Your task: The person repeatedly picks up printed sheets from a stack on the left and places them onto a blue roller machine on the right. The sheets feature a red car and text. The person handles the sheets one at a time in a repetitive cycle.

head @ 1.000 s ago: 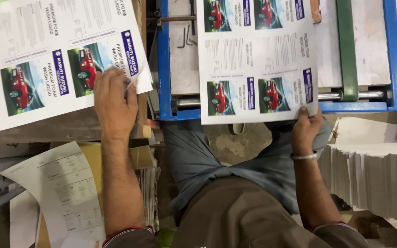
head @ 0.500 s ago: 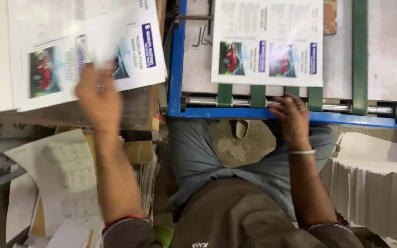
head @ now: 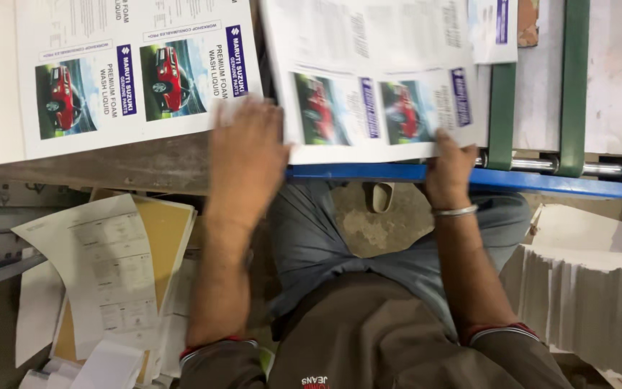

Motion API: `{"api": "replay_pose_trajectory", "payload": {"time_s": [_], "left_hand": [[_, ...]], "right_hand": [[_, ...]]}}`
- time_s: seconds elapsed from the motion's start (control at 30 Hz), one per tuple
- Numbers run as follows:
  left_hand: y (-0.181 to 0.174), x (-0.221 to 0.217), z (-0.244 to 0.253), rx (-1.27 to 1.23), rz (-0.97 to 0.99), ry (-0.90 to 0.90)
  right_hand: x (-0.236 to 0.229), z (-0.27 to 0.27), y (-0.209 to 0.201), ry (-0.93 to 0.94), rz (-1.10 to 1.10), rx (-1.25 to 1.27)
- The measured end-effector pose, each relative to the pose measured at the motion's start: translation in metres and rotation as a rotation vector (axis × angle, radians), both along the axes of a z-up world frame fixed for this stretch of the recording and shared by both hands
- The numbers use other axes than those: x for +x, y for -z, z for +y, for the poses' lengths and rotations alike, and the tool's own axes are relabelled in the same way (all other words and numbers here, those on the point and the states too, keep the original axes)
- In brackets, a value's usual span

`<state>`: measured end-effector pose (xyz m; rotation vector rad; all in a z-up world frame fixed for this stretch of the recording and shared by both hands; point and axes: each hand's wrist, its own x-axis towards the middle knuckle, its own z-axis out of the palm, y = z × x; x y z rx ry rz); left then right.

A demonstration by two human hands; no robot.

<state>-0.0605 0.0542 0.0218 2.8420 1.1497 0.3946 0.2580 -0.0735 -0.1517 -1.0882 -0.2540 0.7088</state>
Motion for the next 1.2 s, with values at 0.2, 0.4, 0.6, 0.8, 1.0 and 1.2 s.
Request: {"api": "replay_pose_trajectory", "payload": {"time_s": [0.2,0.4,0.6,0.8,1.0,1.2], "left_hand": [[0.008,-0.041,0.046,0.093,-0.193,-0.076],[0.006,-0.045,0.046,-0.280,-0.528,-0.320],[0.024,-0.048,0.040,0.158,-0.379,-0.070],[0.048,-0.052,0.038,0.247,-0.331,-0.117],[0.050,-0.054,0.035,0.264,-0.344,-0.130],[0.049,-0.064,0.040,0.250,-0.293,-0.059]], "right_hand": [[0.077,-0.054,0.051,0.226,-0.231,-0.102],[0.066,-0.115,0.046,0.236,-0.119,-0.207],[0.016,-0.175,0.043,0.218,-0.176,-0.187],[0.000,-0.181,0.051,0.223,-0.162,-0.227],[0.033,-0.136,0.048,0.158,-0.214,-0.276],[0.056,-0.107,0.026,0.000,0.008,-0.204]]}}
